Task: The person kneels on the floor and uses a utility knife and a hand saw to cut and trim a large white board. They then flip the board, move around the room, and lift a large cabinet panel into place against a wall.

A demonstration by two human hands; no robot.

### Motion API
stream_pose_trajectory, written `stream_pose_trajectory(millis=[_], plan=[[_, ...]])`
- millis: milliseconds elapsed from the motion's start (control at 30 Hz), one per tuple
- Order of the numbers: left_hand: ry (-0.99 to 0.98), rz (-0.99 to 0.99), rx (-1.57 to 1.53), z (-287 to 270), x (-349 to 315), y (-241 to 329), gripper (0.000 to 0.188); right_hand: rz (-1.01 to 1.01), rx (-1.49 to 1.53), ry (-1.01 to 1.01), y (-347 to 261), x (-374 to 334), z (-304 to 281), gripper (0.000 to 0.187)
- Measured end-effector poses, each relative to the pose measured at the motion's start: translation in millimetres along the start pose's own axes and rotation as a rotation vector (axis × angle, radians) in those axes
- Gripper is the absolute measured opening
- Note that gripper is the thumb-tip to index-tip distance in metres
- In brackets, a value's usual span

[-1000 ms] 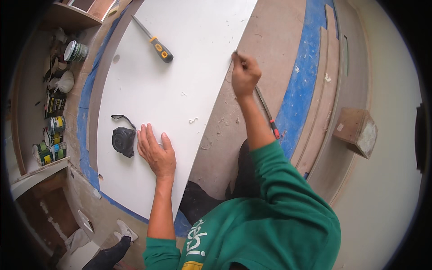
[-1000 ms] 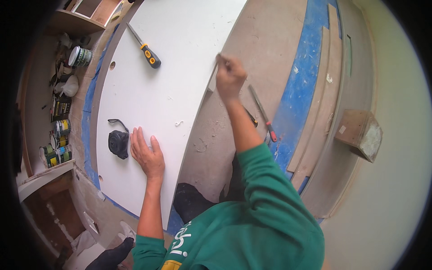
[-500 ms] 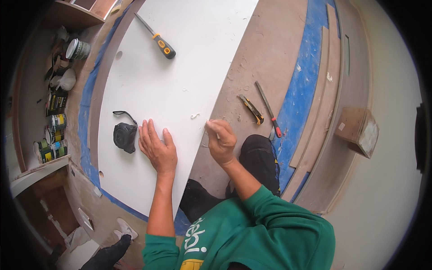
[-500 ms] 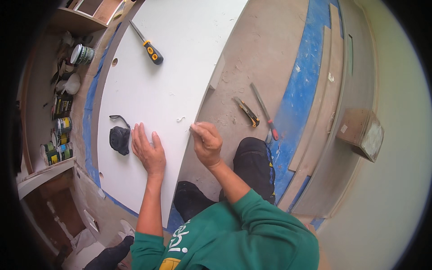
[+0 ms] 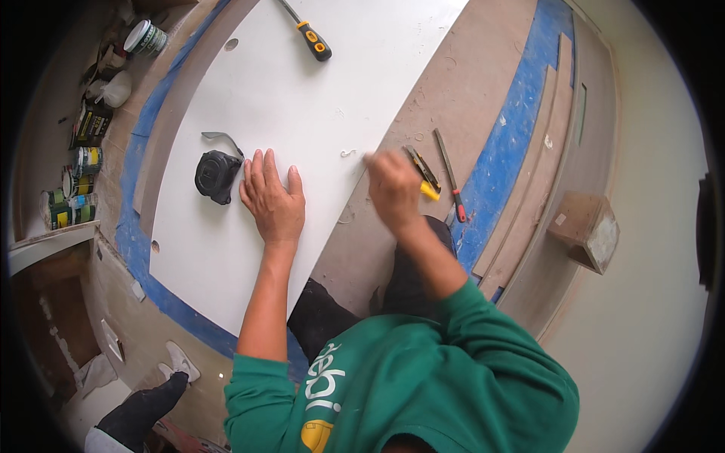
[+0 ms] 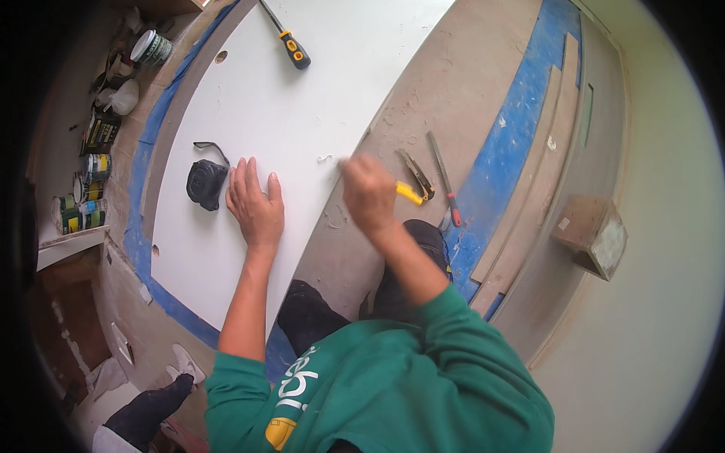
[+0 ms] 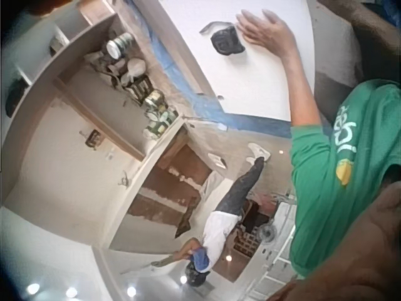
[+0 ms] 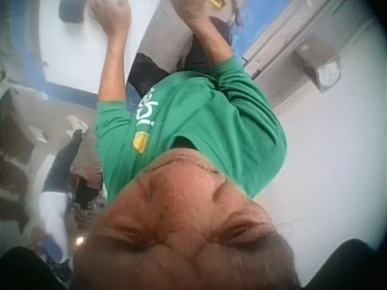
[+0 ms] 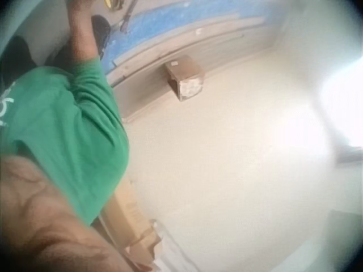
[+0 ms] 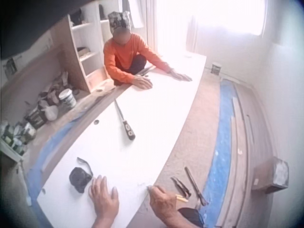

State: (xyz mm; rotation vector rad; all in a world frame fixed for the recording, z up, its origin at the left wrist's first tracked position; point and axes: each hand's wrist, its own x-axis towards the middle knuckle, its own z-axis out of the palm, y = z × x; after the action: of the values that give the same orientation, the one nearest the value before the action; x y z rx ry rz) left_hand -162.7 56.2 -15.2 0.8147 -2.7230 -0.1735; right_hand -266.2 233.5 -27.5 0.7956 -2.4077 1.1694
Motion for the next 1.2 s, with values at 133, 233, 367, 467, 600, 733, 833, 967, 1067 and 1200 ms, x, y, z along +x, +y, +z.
stream_pose_trajectory(millis=[133,233,367,467,600,733,833,967,1067,1200], plan=[[-0.005,0.008,-0.022,0,0,-3,0.051,-0.005,0.04,-0.042,-18,-19,-3,0.006],[0.001,0.018,-0.04,3,1,1,0.05,0.038,-0.188,0.069,57,61,-3,0.006],[-0.013,0.068,-0.071,6,-1,1,0.049,0.06,-0.369,0.114,90,94,-9,0.007],[-0.019,0.042,-0.11,5,-1,-3,0.047,0.057,-0.204,0.063,9,21,7,0.004],[-0.087,0.109,-0.18,2,-8,-19,0.044,0.123,0.117,0.039,-109,-116,17,0.013],[-0.224,0.23,-0.473,-43,-36,-76,0.043,0.402,0.143,0.187,-64,-57,19,0.005],[-0.22,0.201,-0.223,-64,-69,-152,0.049,0.468,0.123,0.376,30,23,13,0.012],[-0.183,0.201,0.046,-66,-90,-190,0.055,0.46,0.185,0.477,32,23,24,0.013],[-0.181,0.153,0.103,-63,-98,-192,0.056,0.394,0.275,0.378,-63,-87,45,0.007],[-0.175,0.129,0.064,-62,-101,-198,0.056,0.372,0.392,0.321,-147,-179,49,0.018]])
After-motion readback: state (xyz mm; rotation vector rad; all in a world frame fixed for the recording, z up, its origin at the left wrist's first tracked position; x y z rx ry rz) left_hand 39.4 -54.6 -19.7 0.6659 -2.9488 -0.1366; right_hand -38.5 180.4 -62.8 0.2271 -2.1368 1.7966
